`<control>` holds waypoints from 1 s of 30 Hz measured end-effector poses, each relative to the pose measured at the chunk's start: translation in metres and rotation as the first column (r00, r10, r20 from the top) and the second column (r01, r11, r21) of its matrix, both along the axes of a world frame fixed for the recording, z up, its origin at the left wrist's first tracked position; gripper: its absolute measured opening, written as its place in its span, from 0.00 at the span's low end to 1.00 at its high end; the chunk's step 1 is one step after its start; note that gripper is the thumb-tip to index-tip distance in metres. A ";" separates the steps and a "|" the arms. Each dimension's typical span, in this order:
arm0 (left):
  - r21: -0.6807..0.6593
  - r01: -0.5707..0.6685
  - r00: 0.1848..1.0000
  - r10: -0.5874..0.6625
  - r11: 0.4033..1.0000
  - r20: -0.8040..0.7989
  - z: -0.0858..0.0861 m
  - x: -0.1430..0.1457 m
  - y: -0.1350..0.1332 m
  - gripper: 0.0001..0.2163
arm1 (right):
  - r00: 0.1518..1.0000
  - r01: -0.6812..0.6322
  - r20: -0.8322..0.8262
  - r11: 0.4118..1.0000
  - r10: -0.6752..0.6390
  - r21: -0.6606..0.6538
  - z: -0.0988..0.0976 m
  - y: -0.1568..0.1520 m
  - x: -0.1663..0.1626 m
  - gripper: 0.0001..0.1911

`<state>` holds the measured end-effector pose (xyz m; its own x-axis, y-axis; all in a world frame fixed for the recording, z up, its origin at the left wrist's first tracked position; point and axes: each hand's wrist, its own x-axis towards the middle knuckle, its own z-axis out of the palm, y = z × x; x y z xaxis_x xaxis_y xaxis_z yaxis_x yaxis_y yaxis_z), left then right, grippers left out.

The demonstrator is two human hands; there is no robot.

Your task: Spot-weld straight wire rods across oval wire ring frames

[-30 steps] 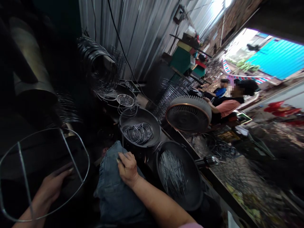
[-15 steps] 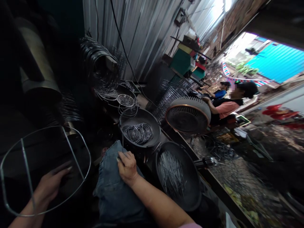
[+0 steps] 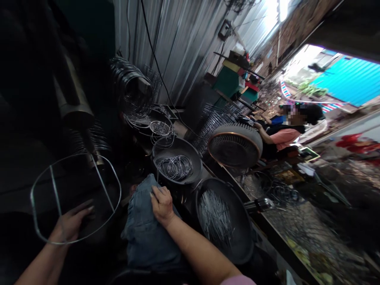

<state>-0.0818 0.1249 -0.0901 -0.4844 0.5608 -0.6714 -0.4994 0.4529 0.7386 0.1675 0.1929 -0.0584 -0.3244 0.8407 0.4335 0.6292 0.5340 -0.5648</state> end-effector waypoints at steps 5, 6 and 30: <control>0.101 0.017 1.000 -0.019 0.995 0.023 -0.008 -0.009 -0.013 0.10 | 0.994 -0.012 -0.105 0.993 0.000 -0.114 0.012 0.009 0.005 0.17; 0.124 0.006 1.000 -0.010 0.992 0.028 -0.008 -0.010 -0.015 0.10 | 0.992 -0.036 -0.129 0.988 0.017 -0.147 0.020 0.010 0.008 0.18; 0.340 -0.037 0.999 0.040 0.940 -0.001 0.006 -0.003 -0.102 0.19 | -0.046 -0.887 0.897 0.396 0.440 -0.240 0.178 -0.050 -0.207 0.11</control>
